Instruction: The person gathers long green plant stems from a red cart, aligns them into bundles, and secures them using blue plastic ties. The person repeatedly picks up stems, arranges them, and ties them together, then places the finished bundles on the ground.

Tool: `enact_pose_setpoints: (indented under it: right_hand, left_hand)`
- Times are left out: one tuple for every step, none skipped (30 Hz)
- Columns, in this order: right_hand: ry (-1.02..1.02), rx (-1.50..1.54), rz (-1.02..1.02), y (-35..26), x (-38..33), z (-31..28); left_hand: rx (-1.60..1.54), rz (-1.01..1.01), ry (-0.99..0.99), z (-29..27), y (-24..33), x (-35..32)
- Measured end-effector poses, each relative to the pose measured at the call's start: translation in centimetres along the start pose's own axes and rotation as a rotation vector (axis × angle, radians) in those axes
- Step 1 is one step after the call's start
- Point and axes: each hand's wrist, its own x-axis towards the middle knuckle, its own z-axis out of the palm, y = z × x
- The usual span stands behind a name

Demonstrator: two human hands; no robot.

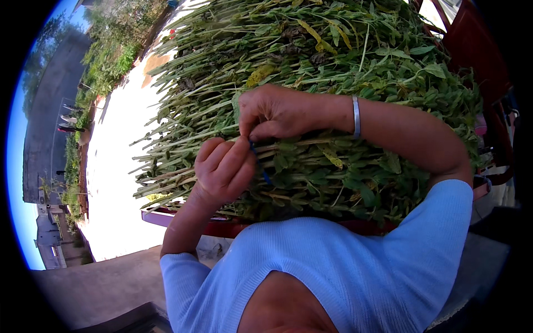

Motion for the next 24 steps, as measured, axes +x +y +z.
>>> enact_pose_setpoints:
  right_hand:
    - [0.004, 0.014, 0.021, -0.2, 0.0, -0.1]
    - [0.031, -0.076, -0.007, -0.5, 0.0, 0.0]
    - [0.056, -0.172, -0.031, -1.0, -0.2, 0.2]
    - [0.082, -0.268, -0.057, -1.5, -0.3, 0.3]
    - [0.100, -0.412, -0.088, -1.9, -0.4, 0.3]
    - [0.115, -0.556, -0.120, -2.3, -0.6, 0.4]
    - [0.131, -0.700, -0.153, -2.5, -0.7, 0.4]
    - [0.182, -0.628, -0.132, -2.5, -0.7, 0.0]
    - [0.235, -0.555, -0.110, -2.4, -0.5, -0.6]
    - [0.286, -0.480, -0.089, -2.2, -0.3, -0.9]
    - [0.223, -0.365, -0.083, -2.0, -0.3, -1.0]
    - [0.161, -0.253, -0.074, -1.6, -0.5, -0.8]
    - [0.100, -0.141, -0.065, -1.2, -0.6, -0.7]
    - [0.061, -0.148, -0.081, -0.9, -0.6, -0.7]
    - [0.019, -0.152, -0.096, -0.6, -0.6, -0.6]
    - [-0.022, -0.156, -0.112, -0.4, -0.5, -0.6]
    - [-0.017, -0.145, -0.098, -0.5, -0.5, -0.7]
    - [-0.013, -0.132, -0.085, -0.7, -0.5, -0.9]
    - [-0.010, -0.120, -0.071, -0.9, -0.5, -1.0]
    - [0.023, -0.175, -0.077, -1.3, -0.5, -0.9]
    - [0.059, -0.232, -0.081, -1.7, -0.6, -0.7]
    - [0.094, -0.289, -0.086, -1.9, -0.6, -0.6]
    - [0.089, -0.301, -0.095, -1.9, -0.6, -0.6]
    - [0.087, -0.313, -0.100, -1.9, -0.7, -0.6]
  left_hand:
    - [0.002, -0.005, 0.010, 0.1, -0.1, -0.1]
    - [0.002, -0.011, 0.017, 0.2, -0.1, -0.3]
    - [0.015, -0.014, 0.043, 0.5, 0.0, -0.4]
    - [0.027, -0.023, 0.049, 0.5, 0.0, -0.4]
    - [0.038, -0.032, 0.054, 0.6, 0.0, -0.3]
    - [0.048, -0.048, 0.039, 0.7, 0.1, -0.3]
    - [0.048, -0.060, 0.036, 0.7, 0.2, -0.4]
    - [0.048, -0.071, 0.033, 0.7, 0.3, -0.6]
    - [0.039, -0.077, 0.041, 0.8, 0.5, -0.8]
    - [0.036, -0.081, 0.038, 0.7, 0.5, -0.9]
    - [0.032, -0.084, 0.033, 0.6, 0.5, -0.9]
    - [0.031, -0.082, 0.020, 0.6, 0.4, -0.8]
    - [0.030, -0.082, 0.019, 0.6, 0.4, -0.7]
    - [0.031, -0.080, 0.018, 0.5, 0.4, -0.6]
    - [0.033, -0.083, 0.028, 0.4, 0.6, -0.4]
    - [0.042, -0.095, 0.041, 0.5, 0.7, -0.4]
    - [0.050, -0.106, 0.054, 0.6, 0.7, -0.3]
    - [0.067, -0.128, 0.068, 0.7, 0.7, -0.3]
    - [0.097, -0.159, 0.068, 0.8, 0.7, -0.5]
    - [0.129, -0.192, 0.066, 0.8, 0.8, -0.6]
    - [0.173, -0.234, 0.050, 0.8, 0.8, -0.8]
    - [0.203, -0.269, 0.015, 0.7, 0.8, -0.6]
    - [0.234, -0.305, -0.021, 0.5, 0.9, -0.5]
    - [0.247, -0.332, -0.077, 0.1, 1.1, 0.3]
